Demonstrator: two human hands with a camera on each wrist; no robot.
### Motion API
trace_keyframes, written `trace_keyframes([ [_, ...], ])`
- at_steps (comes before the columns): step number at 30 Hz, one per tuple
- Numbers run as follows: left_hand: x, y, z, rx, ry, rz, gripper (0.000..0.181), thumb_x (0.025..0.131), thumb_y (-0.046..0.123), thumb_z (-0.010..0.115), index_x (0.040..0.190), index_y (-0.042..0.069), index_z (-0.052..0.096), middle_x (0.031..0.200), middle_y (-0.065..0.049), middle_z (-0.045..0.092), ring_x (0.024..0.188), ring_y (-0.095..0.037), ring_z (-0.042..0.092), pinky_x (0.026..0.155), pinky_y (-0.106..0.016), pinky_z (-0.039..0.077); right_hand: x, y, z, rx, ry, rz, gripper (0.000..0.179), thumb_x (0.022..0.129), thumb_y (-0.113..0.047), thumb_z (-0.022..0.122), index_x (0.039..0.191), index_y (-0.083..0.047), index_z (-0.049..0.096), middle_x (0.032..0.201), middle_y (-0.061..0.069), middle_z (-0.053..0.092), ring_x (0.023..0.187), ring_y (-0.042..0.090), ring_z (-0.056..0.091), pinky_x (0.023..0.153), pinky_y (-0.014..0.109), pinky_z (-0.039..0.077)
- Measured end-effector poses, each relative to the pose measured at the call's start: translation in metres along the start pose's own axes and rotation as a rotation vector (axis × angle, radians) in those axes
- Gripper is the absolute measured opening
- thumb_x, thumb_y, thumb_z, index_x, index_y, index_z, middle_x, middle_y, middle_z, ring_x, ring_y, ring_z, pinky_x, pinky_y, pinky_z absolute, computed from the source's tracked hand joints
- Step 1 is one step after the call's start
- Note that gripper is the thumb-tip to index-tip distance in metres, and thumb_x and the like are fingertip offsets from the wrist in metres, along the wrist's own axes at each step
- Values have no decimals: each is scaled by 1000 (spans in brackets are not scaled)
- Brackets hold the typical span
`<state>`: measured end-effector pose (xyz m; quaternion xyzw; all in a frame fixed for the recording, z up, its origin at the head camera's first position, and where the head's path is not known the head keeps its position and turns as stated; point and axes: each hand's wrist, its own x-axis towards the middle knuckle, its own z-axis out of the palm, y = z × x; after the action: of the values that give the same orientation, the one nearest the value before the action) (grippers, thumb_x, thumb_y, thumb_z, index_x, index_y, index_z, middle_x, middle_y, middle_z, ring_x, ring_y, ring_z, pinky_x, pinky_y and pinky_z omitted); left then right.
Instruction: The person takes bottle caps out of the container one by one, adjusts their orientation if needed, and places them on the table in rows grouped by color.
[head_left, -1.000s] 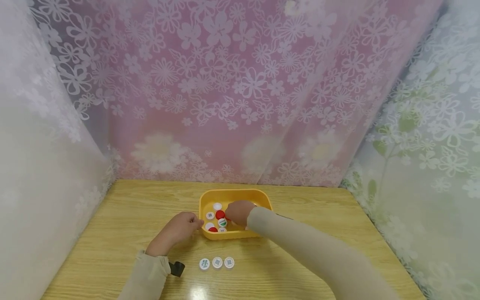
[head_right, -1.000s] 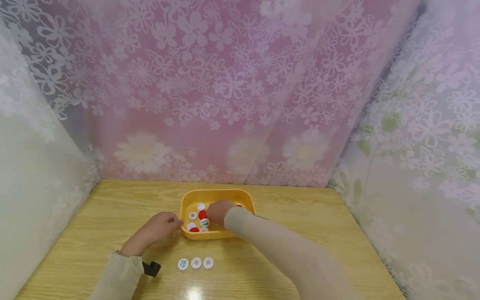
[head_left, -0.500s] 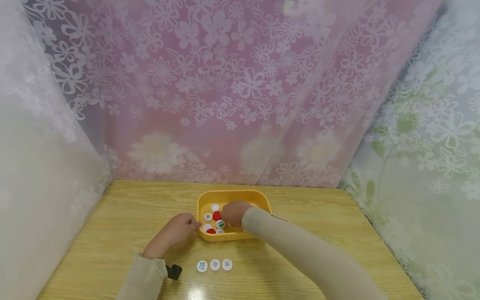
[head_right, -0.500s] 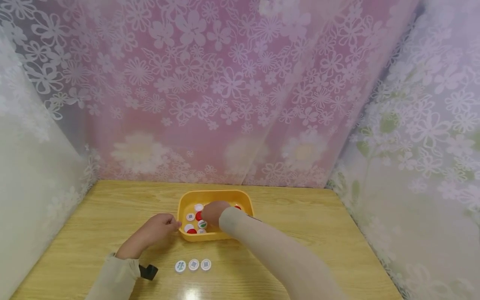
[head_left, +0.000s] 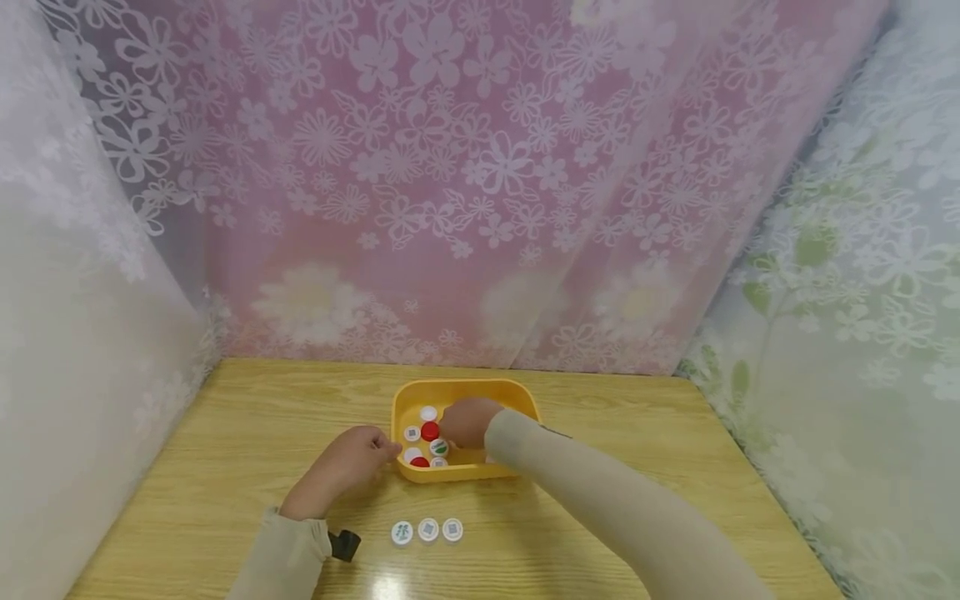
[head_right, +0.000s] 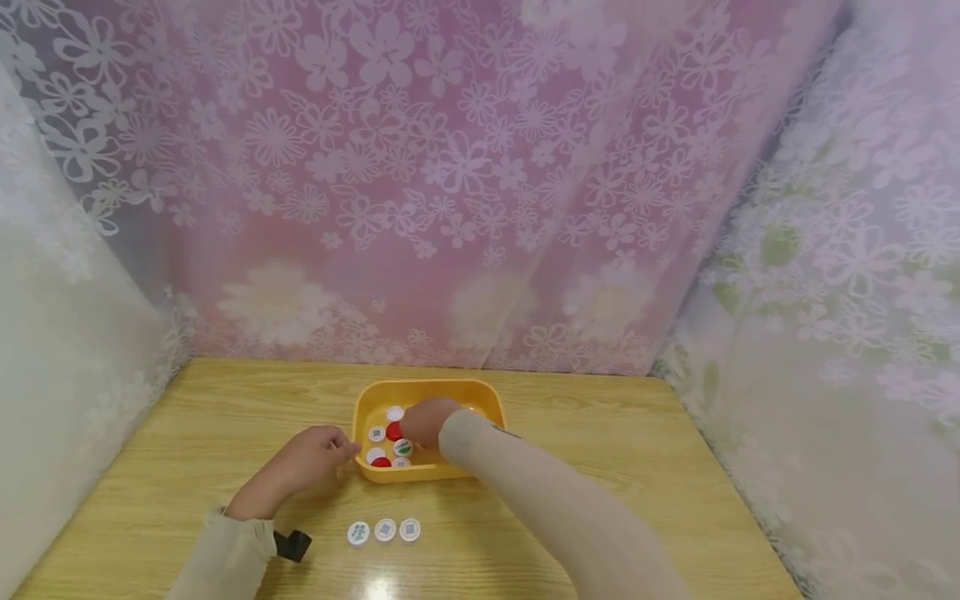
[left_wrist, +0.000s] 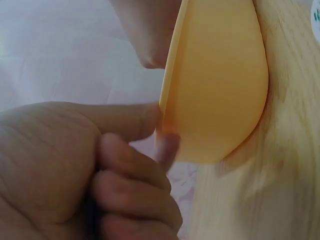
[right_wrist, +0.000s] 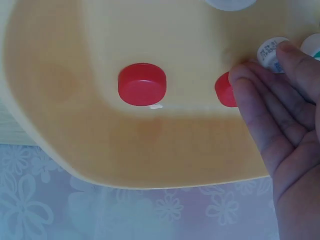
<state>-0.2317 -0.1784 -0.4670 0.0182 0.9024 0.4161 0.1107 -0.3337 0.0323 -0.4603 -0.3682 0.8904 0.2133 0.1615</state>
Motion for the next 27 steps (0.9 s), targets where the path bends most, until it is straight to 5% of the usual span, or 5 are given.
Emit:
trace_keyframes([
  [6, 4, 0, -2, -6, 42, 67, 72, 96, 30, 75, 154, 4, 42, 94, 1, 66, 76, -15, 61, 71, -38, 52, -5, -5, -8, -42, 26, -6, 17, 101, -30, 67, 84, -24, 65, 73, -6, 58, 69, 15, 54, 72, 25, 47],
  [10, 3, 2, 1, 17, 3, 99, 87, 89, 40, 82, 159, 7, 40, 103, -1, 65, 81, -17, 60, 73, -39, 51, -8, -5, -6, -66, 39, -20, 14, 100, -31, 69, 88, -24, 70, 75, -7, 61, 70, 14, 55, 77, 24, 49],
  [17, 2, 5, 8, 78, 0, 138, 107, 82, 52, 85, 164, 10, 30, 154, -19, 48, 132, -35, 55, 107, -59, 44, -6, -5, 1, -223, 70, -109, 5, 98, -29, 74, 99, -24, 77, 90, -8, 71, 72, 12, 56, 83, 23, 54],
  [27, 3, 10, 10, 112, 3, 114, 103, 83, 50, 85, 162, 7, 34, 159, -25, 40, 141, -44, 45, 110, -63, 38, -5, -3, 1, -208, 78, -125, 7, 99, -27, 73, 101, -22, 77, 89, -6, 72, 72, 13, 57, 83, 25, 55],
])
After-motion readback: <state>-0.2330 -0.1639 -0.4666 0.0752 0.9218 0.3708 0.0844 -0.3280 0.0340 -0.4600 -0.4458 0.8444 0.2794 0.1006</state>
